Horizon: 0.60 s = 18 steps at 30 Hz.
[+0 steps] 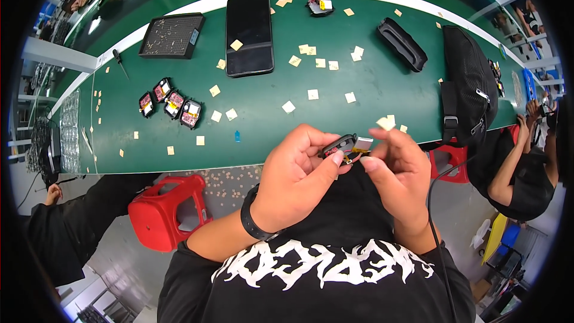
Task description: Assembling small electronic components, specifically attaching stickers/labels to what appear to be smartwatch or small device modules at a factory workbench.
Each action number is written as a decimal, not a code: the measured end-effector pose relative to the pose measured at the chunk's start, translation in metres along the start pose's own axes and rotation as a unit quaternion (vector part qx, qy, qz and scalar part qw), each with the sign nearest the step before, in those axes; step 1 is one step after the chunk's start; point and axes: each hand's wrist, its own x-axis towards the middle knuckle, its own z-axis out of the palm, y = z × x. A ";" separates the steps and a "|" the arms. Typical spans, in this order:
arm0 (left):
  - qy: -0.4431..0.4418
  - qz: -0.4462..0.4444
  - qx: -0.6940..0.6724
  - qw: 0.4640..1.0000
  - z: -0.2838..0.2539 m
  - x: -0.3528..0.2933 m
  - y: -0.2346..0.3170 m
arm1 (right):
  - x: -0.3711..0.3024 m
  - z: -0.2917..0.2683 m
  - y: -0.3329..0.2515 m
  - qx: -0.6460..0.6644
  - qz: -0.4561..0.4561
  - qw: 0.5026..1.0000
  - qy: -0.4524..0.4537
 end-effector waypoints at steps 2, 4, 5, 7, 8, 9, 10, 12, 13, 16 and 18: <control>0.000 0.023 0.049 0.999 0.000 -0.002 -0.003 | 0.008 0.000 -0.003 -0.058 -0.044 0.997 -0.012; 0.003 0.029 0.058 0.998 0.000 -0.003 -0.005 | 0.007 0.001 -0.005 -0.114 -0.087 0.989 -0.025; 0.007 0.035 0.067 0.997 0.000 -0.003 -0.007 | 0.005 0.001 -0.007 -0.095 -0.048 0.994 -0.022; 0.009 0.040 0.071 0.997 -0.002 -0.004 -0.010 | 0.001 0.001 -0.004 -0.071 -0.012 0.997 -0.018; 0.011 0.045 0.073 0.996 -0.002 -0.004 -0.011 | -0.002 0.001 0.001 -0.038 0.001 0.999 -0.013; 0.009 0.044 0.076 0.996 0.000 -0.004 -0.011 | -0.005 0.000 0.003 -0.005 0.015 1.000 -0.006; 0.009 0.044 0.067 0.997 0.001 -0.004 -0.011 | -0.007 0.002 0.003 -0.002 0.014 1.000 -0.003; 0.006 0.042 0.061 0.997 0.003 -0.004 -0.011 | -0.010 0.006 0.003 0.010 0.023 0.999 0.032; 0.001 0.047 0.056 0.997 0.004 -0.005 -0.012 | -0.011 0.007 0.007 0.012 0.022 0.999 0.035; -0.015 0.057 0.048 0.997 0.004 -0.003 -0.016 | -0.011 0.008 0.020 -0.019 -0.076 0.996 0.044; -0.025 0.064 0.043 0.997 0.006 -0.002 -0.017 | -0.010 0.007 0.023 -0.011 -0.103 0.994 0.038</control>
